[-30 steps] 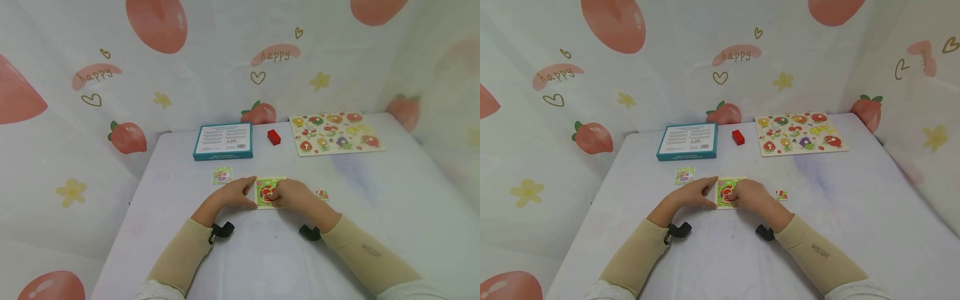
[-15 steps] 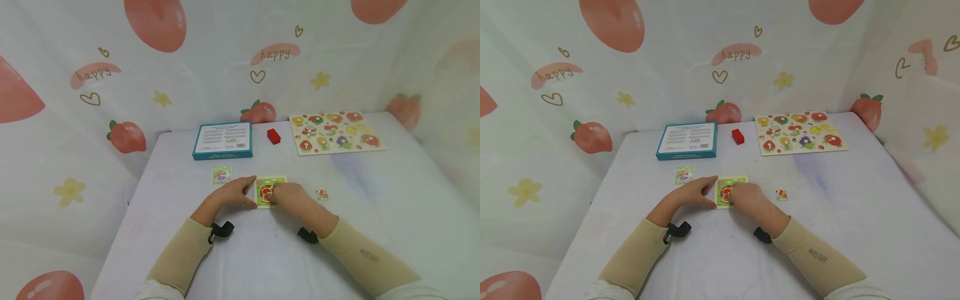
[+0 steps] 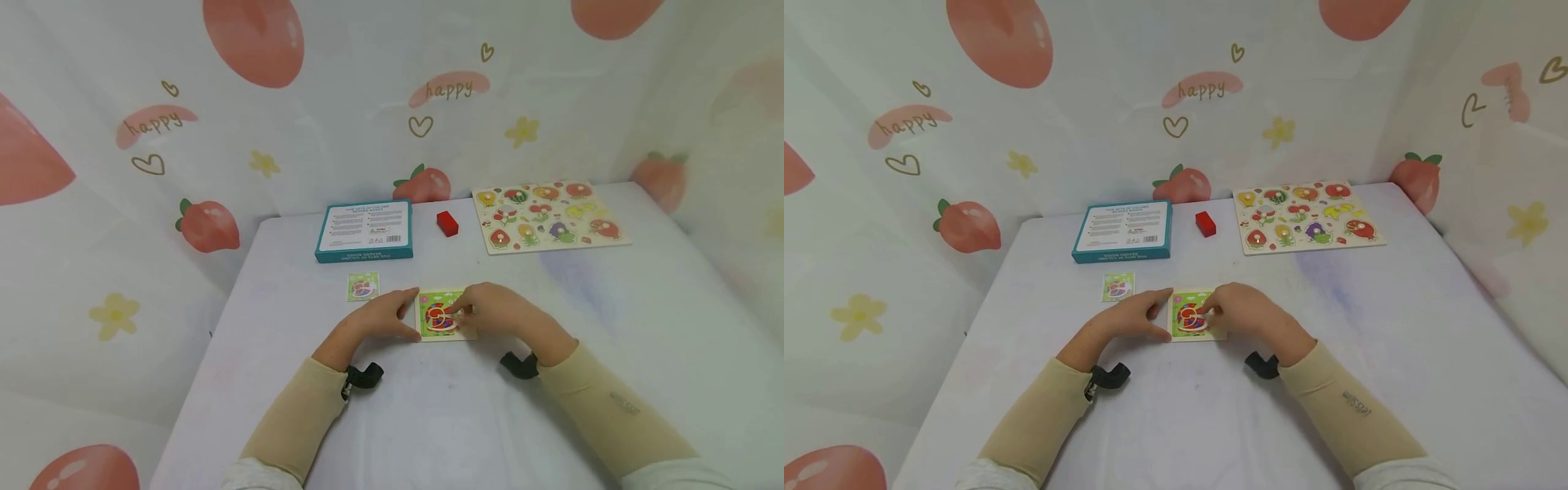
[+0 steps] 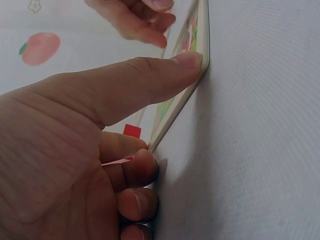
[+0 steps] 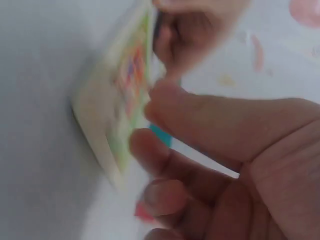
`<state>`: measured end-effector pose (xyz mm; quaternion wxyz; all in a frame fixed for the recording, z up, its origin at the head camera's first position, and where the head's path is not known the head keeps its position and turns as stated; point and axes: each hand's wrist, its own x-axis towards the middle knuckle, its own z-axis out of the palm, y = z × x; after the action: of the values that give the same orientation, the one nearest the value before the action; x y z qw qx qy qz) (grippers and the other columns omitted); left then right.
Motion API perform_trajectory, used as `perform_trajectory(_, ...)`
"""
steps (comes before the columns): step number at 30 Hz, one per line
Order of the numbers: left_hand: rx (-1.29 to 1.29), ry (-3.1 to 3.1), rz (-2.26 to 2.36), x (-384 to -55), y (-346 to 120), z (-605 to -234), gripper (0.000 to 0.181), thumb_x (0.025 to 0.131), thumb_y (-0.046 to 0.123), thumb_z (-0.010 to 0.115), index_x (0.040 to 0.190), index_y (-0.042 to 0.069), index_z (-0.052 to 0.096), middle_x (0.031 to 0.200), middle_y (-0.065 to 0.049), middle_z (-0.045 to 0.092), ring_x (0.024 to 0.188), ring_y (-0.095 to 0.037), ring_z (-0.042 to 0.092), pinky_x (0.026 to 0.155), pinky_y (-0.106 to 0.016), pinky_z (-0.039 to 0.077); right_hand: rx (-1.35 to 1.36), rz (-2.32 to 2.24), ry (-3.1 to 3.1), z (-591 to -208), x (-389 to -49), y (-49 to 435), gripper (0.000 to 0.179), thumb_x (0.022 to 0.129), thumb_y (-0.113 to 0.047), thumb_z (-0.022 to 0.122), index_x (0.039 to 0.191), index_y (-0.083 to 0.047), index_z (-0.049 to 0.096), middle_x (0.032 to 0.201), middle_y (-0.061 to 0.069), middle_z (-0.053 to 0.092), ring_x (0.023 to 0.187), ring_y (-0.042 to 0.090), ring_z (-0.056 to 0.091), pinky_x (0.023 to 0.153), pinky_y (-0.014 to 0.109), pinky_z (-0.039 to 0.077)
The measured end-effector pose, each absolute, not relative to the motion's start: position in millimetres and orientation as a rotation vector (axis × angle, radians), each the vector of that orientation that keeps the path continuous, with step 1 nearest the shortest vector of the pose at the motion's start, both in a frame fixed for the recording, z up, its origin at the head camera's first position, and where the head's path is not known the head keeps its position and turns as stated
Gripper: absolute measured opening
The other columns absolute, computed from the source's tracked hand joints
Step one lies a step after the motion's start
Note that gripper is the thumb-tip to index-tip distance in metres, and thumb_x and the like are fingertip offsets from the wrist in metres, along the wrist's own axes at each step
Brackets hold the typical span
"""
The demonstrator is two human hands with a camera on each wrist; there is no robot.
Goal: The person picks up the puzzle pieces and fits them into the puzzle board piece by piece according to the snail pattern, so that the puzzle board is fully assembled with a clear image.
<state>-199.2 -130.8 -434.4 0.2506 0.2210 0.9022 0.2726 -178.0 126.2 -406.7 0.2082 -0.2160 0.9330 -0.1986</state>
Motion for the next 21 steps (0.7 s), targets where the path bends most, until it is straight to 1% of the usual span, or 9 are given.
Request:
perform_trajectory(2,0.600,2.455,0.748,-198.9,-130.9,-435.0,0.098,0.082,0.035,0.088,0.161,0.013,0.034,0.088,-0.005,0.046,0.082,-0.017,0.046,0.071,-0.032,0.036,-0.517,-0.571,2.577,-401.7,-181.1,138.8,0.027,0.093,-0.020,0.076,0.118,-0.013,0.076,0.098,0.001,0.064,0.092,0.022,0.055,0.083,0.039,0.050)
perform_trajectory(3,0.598,2.455,0.753,-198.8,-131.0,-434.9,0.098,0.082,0.034,0.088,0.161,0.013,0.034,0.088,-0.005,0.046,0.082,-0.017,0.046,0.071,-0.032,0.036,-0.480,-0.573,2.562,-399.9,-182.5,145.5,0.026,0.092,-0.020,0.077,0.117,-0.013,0.074,0.097,0.003,0.063,0.091,0.023,0.056,0.080,0.039,0.051)
perform_trajectory(5,0.596,2.453,0.760,-198.5,-131.3,-434.9,0.098,0.082,0.034,0.088,0.161,0.013,0.034,0.088,-0.006,0.046,0.082,-0.017,0.046,0.071,-0.032,0.036,-0.406,-0.564,2.530,-396.7,-184.6,157.8,0.028,0.089,-0.021,0.079,0.115,-0.012,0.072,0.098,0.006,0.062,0.089,0.024,0.056,0.077,0.039,0.051)
perform_trajectory(9,0.596,2.453,0.757,-198.4,-131.3,-434.9,0.098,0.082,0.034,0.088,0.161,0.013,0.035,0.088,-0.005,0.046,0.082,-0.017,0.046,0.071,-0.033,0.036,-0.270,-0.509,2.476,-393.8,-188.3,179.4,0.035,0.084,-0.022,0.085,0.112,-0.008,0.069,0.101,0.009,0.063,0.087,0.026,0.058,0.077,0.042,0.052)
perform_trajectory(13,0.595,2.452,0.756,-198.6,-131.2,-435.8,0.098,0.082,0.034,0.088,0.161,0.013,0.034,0.087,-0.005,0.045,0.082,-0.017,0.046,0.071,-0.032,0.036,-0.162,-0.433,2.459,-391.8,-189.2,194.2,0.032,0.082,-0.018,0.085,0.104,-0.004,0.066,0.094,0.010,0.062,0.087,0.029,0.056,0.079,0.044,0.049)
perform_trajectory(17,0.589,2.452,0.757,-198.5,-131.1,-436.0,0.099,0.082,0.034,0.089,0.161,0.014,0.034,0.087,-0.005,0.045,0.082,-0.017,0.046,0.071,-0.032,0.036,-0.138,-0.367,2.468,-390.4,-189.3,202.3,0.027,0.080,-0.015,0.085,0.096,-0.005,0.066,0.090,0.009,0.062,0.087,0.030,0.055,0.078,0.044,0.045)
perform_trajectory(21,0.591,2.452,0.762,-198.6,-131.1,-435.8,0.098,0.082,0.034,0.089,0.161,0.014,0.034,0.088,-0.005,0.045,0.082,-0.017,0.046,0.071,-0.033,0.036,-0.167,-0.338,2.475,-390.3,-190.7,204.5,0.024,0.080,-0.016,0.086,0.093,-0.008,0.067,0.090,0.007,0.062,0.087,0.029,0.055,0.078,0.043,0.045)
